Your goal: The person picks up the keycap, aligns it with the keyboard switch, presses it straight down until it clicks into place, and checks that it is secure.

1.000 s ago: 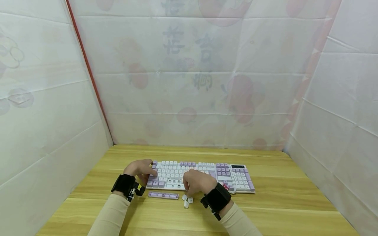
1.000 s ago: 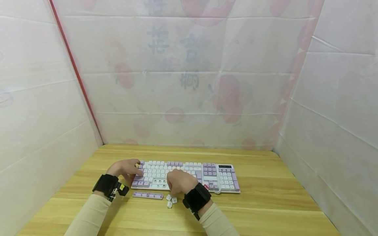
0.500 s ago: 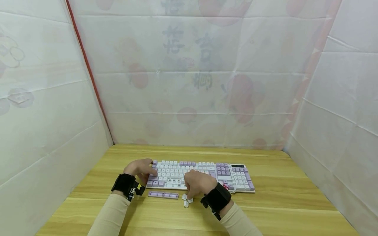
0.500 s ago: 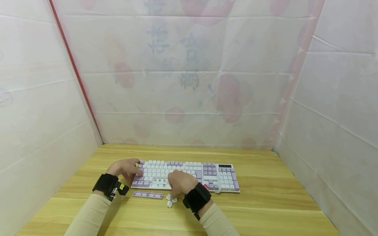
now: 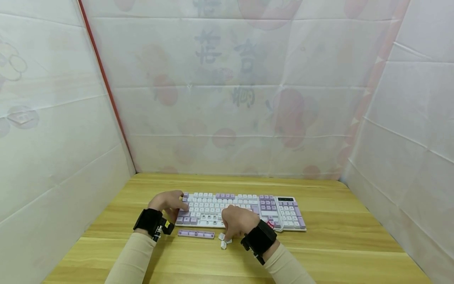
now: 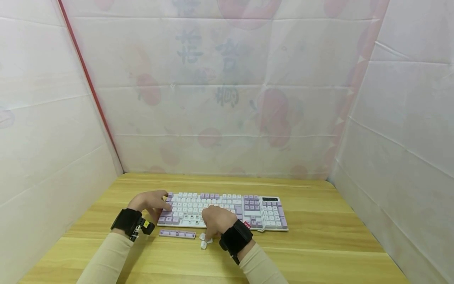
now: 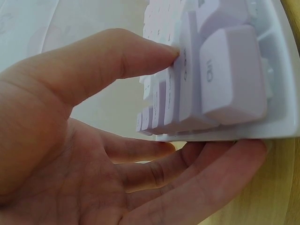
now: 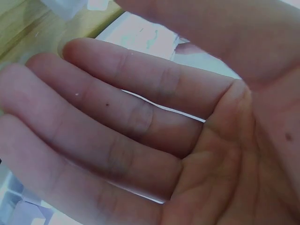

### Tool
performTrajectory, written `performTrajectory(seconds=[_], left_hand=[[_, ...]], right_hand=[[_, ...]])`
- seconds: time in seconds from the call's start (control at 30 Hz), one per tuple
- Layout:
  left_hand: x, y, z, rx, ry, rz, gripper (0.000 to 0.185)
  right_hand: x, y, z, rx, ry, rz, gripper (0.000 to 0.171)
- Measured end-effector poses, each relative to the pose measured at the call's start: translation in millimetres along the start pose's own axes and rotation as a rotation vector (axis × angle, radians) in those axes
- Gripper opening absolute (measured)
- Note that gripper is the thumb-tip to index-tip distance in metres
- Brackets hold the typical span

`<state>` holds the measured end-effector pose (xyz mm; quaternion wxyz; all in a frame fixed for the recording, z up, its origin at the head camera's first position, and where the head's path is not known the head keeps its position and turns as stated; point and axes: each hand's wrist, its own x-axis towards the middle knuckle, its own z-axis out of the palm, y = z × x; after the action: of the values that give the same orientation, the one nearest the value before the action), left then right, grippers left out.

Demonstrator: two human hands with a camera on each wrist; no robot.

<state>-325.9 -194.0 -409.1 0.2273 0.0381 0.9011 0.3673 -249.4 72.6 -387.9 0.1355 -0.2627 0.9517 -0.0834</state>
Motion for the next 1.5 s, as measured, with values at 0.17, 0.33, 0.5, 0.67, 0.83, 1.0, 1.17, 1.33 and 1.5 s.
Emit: performTrajectory(seconds=[0.17, 0.33, 0.5, 0.67, 0.83, 1.0, 1.17, 1.33, 1.5], left_hand=[[0.9, -0.6, -0.2, 0.002, -0.001, 0.002, 0.076], [1.4, -1.2, -1.7, 0.005, 0.0, 0.005, 0.076], [2.8, -2.2, -2.0, 0.0, -0.001, 0.006, 0.072], [2.2, -0.3, -1.5, 0.003, -0.001, 0.005, 0.075], [1.4, 1.4, -1.2, 0.011, 0.004, -0.001, 0.077], [1.0, 1.1, -1.2, 0.012, 0.005, 0.002, 0.075], [0.5, 0.8, -1.3, 0.01, 0.004, -0.002, 0.076], [-0.2, 1.2, -1.8, 0.022, 0.003, 0.007, 0.076], [0.2, 1.2, -1.9, 0.034, 0.003, 0.017, 0.075]], right_hand=[[-0.1, 0.6, 0.1, 0.019, -0.006, -0.005, 0.026], [-0.7, 2.7, -0.8, 0.043, -0.005, -0.023, 0.02], [-0.8, 4.1, -0.7, 0.056, -0.01, -0.042, 0.02], [0.6, 6.1, 0.5, 0.029, -0.001, -0.066, 0.023], [1.5, 7.9, 1.4, 0.0, 0.01, -0.089, 0.025], [2.0, 8.0, 0.6, -0.024, 0.008, -0.09, 0.026], [2.1, 6.5, -0.4, -0.037, -0.007, -0.063, 0.024], [0.0, 4.9, -1.6, -0.039, -0.03, -0.046, 0.027], [-2.1, 4.1, -2.1, -0.06, -0.037, -0.042, 0.031]])
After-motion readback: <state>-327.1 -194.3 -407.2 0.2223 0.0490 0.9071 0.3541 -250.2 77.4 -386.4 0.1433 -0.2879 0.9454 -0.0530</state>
